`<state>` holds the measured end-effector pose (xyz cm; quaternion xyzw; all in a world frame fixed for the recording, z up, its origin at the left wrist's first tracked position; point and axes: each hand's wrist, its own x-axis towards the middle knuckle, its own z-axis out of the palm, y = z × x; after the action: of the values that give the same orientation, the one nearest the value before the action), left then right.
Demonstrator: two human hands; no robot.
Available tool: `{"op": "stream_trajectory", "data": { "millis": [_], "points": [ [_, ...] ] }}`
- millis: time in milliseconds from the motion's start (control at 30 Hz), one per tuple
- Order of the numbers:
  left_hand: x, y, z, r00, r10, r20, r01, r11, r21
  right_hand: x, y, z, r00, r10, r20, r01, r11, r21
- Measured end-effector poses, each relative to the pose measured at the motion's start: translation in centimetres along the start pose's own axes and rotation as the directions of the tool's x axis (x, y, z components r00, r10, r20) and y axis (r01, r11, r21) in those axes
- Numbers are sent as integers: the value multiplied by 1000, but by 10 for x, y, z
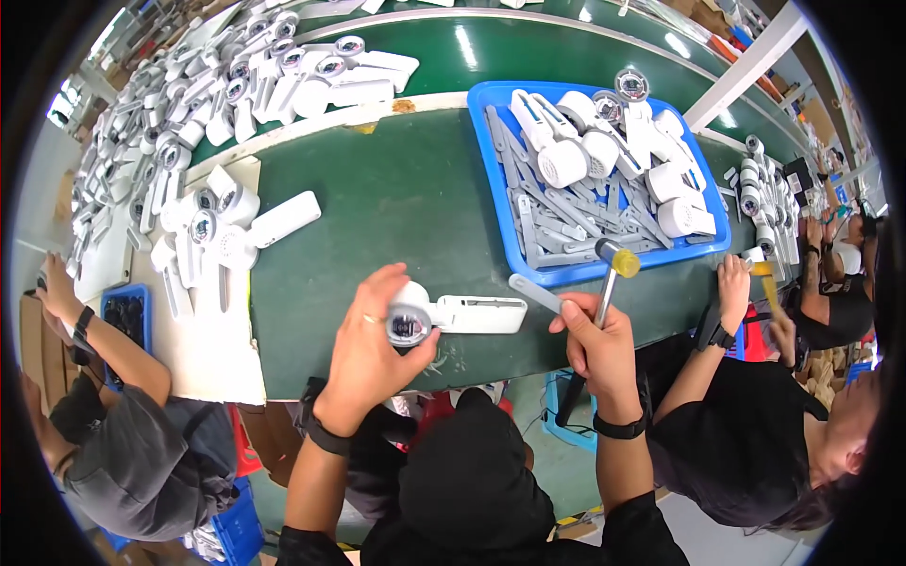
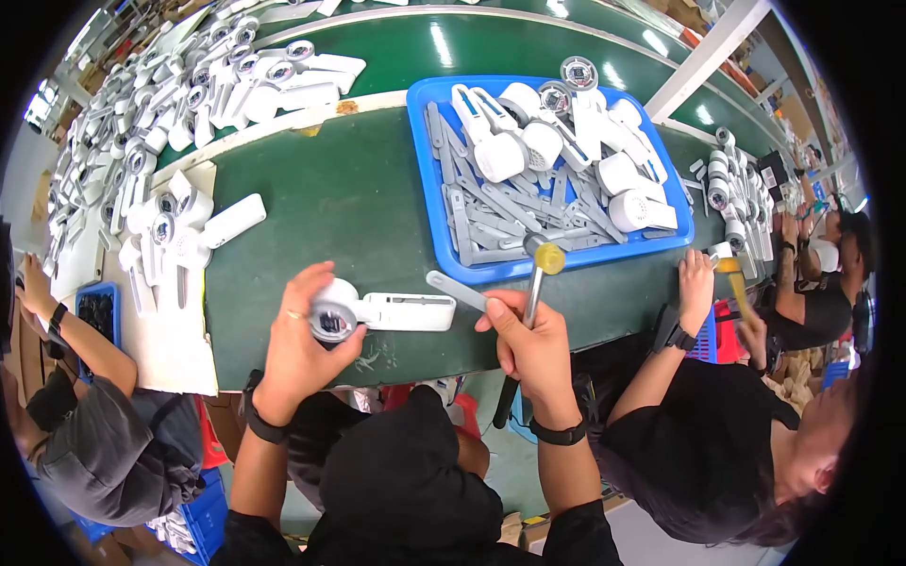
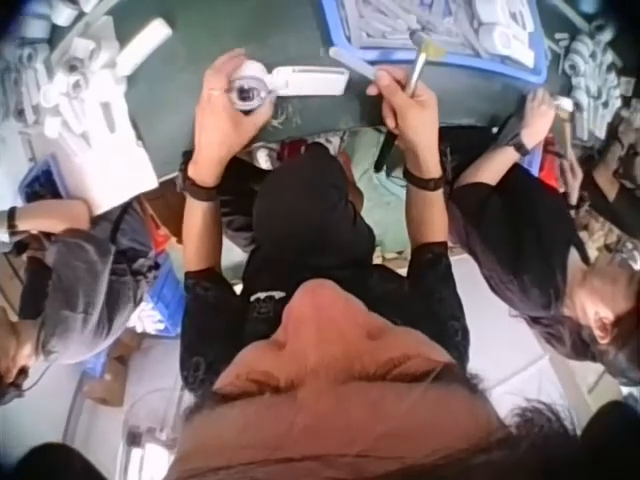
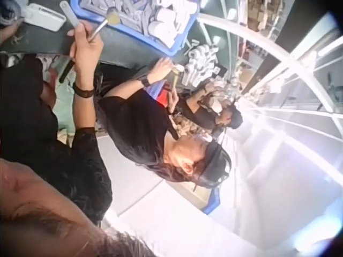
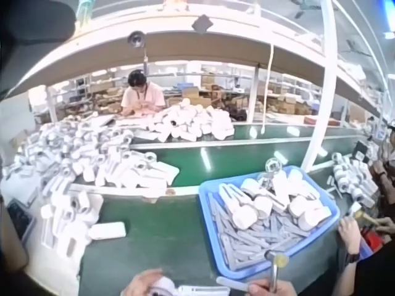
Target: The person assembles handheld fans by fitting a plastic cover onto the handle and tapping it into place with a hammer. They then attach a fan head to the handle, tap the connection with the hammer, and place the finished fan onto the conveyor belt.
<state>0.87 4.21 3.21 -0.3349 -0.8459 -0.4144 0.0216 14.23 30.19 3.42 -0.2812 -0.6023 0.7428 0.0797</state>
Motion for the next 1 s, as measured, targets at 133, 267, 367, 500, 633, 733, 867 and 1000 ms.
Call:
{"op": "stream_trajectory", "data": {
  "millis": [133,267,367,500,633,733,867,1000],
  "points": [
    [25,20,-15,971,-215,108,208,976,70,-8,0,-11,1000,-27,-13,27,1000,9],
    [46,16,-15,929,-258,267,198,952,232,-16,2,-10,999,-44,15,44,998,-36],
    [59,19,-12,912,-284,295,178,924,339,-21,-6,-5,999,-41,20,42,995,-91],
    [50,24,-4,978,-182,102,127,907,400,-22,-7,-10,998,-52,25,54,993,-103],
    [35,13,-10,921,339,193,-376,905,200,-23,-13,16,999,-9,38,15,988,-153],
    [32,5,12,945,290,151,-305,948,93,-16,-8,29,998,-22,53,33,976,-214],
    [30,2,16,965,252,77,-253,968,3,-10,-7,37,997,-32,65,51,945,-323],
    [31,-4,20,956,292,40,-292,956,-10,-4,7,35,973,-218,75,228,868,-441]
  ]
}}
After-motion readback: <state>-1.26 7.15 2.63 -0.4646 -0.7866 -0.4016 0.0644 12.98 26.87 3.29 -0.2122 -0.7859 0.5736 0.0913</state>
